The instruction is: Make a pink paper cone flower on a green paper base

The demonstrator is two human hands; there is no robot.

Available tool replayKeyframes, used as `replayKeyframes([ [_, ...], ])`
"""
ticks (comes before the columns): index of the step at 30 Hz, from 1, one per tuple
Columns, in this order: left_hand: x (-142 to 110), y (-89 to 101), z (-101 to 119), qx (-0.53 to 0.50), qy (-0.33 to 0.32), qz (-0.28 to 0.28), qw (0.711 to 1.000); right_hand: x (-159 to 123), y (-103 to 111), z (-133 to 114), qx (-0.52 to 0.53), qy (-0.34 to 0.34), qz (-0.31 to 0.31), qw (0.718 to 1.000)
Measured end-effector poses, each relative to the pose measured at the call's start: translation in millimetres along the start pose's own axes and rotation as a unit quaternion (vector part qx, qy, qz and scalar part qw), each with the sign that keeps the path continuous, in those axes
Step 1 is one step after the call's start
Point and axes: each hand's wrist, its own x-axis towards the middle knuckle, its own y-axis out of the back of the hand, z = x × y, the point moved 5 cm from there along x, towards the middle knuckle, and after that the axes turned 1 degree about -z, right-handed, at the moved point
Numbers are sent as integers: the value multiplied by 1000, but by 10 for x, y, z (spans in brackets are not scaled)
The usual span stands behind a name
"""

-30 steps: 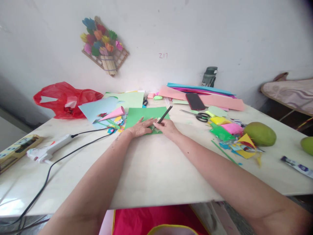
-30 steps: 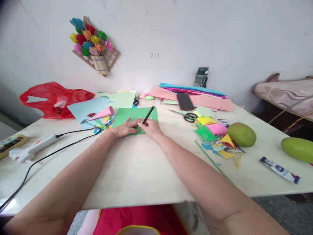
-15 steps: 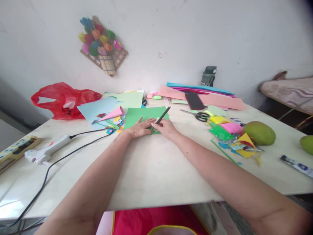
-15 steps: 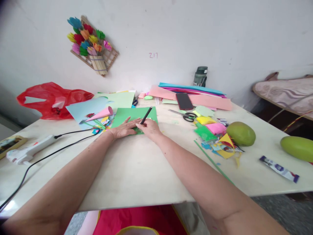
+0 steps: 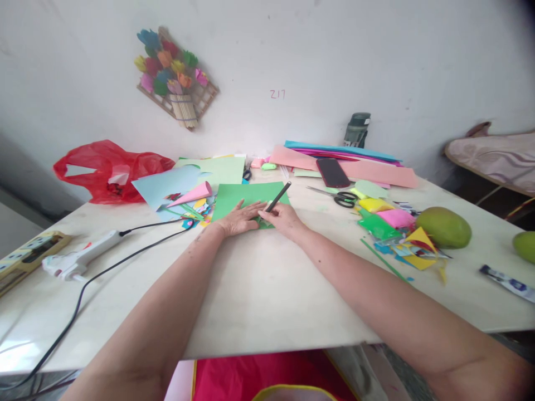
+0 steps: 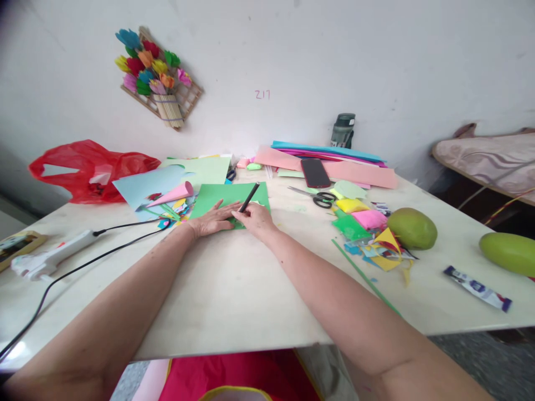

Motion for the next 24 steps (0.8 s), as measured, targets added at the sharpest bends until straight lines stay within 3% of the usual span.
replayKeyframes([
  [24, -5, 2, -3, -7, -2, 2, 1000, -3, 14, 16, 5, -5, 19, 1000],
])
